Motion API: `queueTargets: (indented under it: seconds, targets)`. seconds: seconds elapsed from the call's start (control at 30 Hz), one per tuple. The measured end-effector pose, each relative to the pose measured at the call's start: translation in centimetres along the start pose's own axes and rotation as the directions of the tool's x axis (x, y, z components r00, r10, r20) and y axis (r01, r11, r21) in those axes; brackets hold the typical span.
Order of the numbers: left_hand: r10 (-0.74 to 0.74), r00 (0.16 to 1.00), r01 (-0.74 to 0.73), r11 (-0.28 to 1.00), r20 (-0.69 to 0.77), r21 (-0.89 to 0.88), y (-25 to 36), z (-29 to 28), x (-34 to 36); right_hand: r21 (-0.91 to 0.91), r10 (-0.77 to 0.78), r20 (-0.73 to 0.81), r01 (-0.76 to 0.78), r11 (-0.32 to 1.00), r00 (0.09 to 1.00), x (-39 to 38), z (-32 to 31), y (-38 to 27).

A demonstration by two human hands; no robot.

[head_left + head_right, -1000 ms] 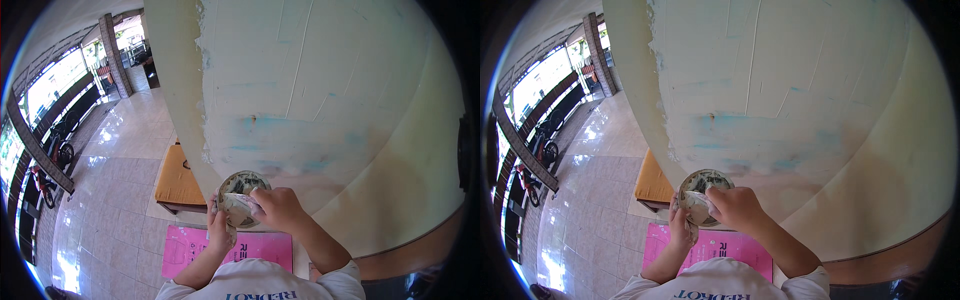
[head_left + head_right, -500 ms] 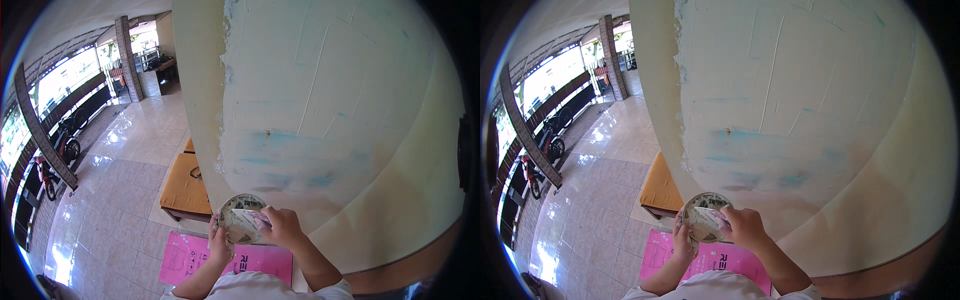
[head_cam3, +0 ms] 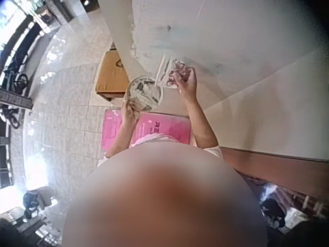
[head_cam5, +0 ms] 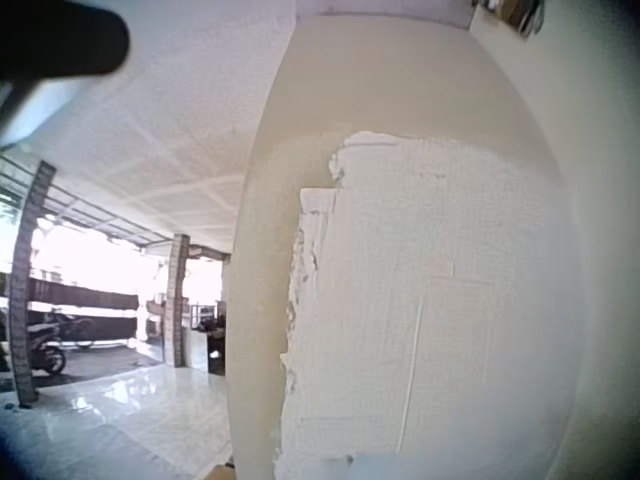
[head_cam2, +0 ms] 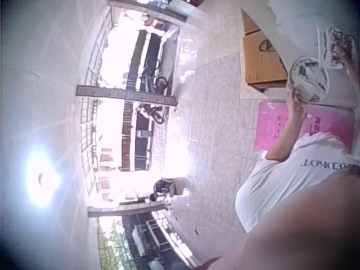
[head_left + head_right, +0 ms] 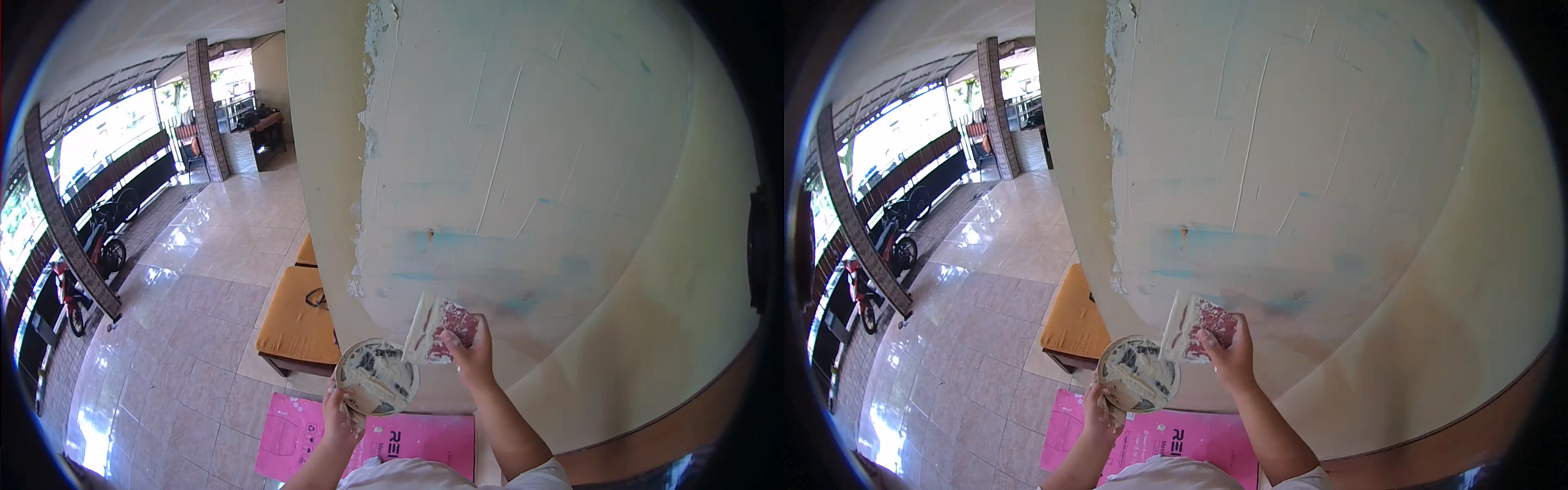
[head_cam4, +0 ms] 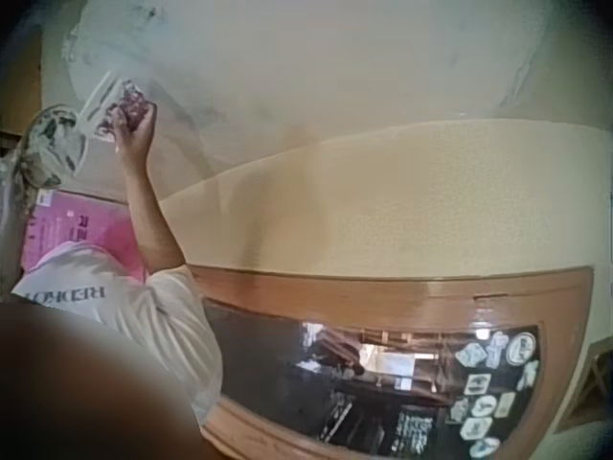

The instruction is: The person applies putty to a wall using a putty knife.

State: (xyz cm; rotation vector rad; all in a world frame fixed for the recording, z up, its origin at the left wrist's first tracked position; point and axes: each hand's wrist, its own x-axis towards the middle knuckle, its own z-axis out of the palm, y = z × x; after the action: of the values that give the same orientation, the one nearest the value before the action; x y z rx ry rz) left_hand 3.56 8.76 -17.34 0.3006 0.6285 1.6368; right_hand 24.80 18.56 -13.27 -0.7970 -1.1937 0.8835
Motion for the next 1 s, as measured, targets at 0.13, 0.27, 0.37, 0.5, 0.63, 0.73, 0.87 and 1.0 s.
queueTargets:
  seconds: [0.13, 0.27, 0.37, 0.5, 0.63, 0.73, 0.87, 1.0]
  targets:
    - [0.006, 0.999, -0.006, 1.0, -0.048, 0.008, 0.4, -0.8, -0.1, -0.494, -0.251, 0.167, 0.301, 0.816, 0.954, 3.9, 0.2, -3.3]
    - [-0.034, 0.999, 0.034, 0.999, -0.022, 0.004, -0.6, -1.7, 0.3, -0.746, -0.275, 0.569, 0.627, 0.223, 0.775, 8.2, 0.6, -4.8]
    - [-0.069, 0.996, 0.069, 0.998, -0.049, 0.002, -0.7, -1.8, 0.5, -0.864, -0.411, 0.413, 0.492, 0.104, 0.812, 11.5, -0.6, -7.4]
    - [-0.001, 1.0, 0.001, 1.0, -0.025, 0.005, 0.2, -2.2, -0.1, -0.849, -0.469, 0.29, 0.45, 0.276, 0.835, 10.3, -1.9, -10.7]
    - [-0.04, 0.999, 0.04, 0.999, -0.027, 0.005, -0.3, -2.0, 0.7, -0.746, -0.338, 0.551, 0.632, 0.211, 0.763, 9.0, 0.1, -10.0]
    - [-0.088, 0.996, 0.088, 0.996, 0.027, -0.021, -0.8, -2.3, 1.2, -0.667, -0.274, 0.72, 0.745, -0.02, 0.638, 9.6, 1.8, -8.4]
    - [-0.092, 0.995, 0.093, 0.995, 0.034, -0.036, -0.5, -2.4, 0.8, -0.902, -0.415, 0.428, 0.41, -0.137, 0.803, 13.3, -1.0, -13.3]
    - [-0.013, 1.0, 0.012, 0.999, 0.012, 0.039, -0.6, -3.4, 0.8, -0.902, -0.424, 0.321, 0.409, 0.136, 0.847, 13.7, -2.4, -17.0]
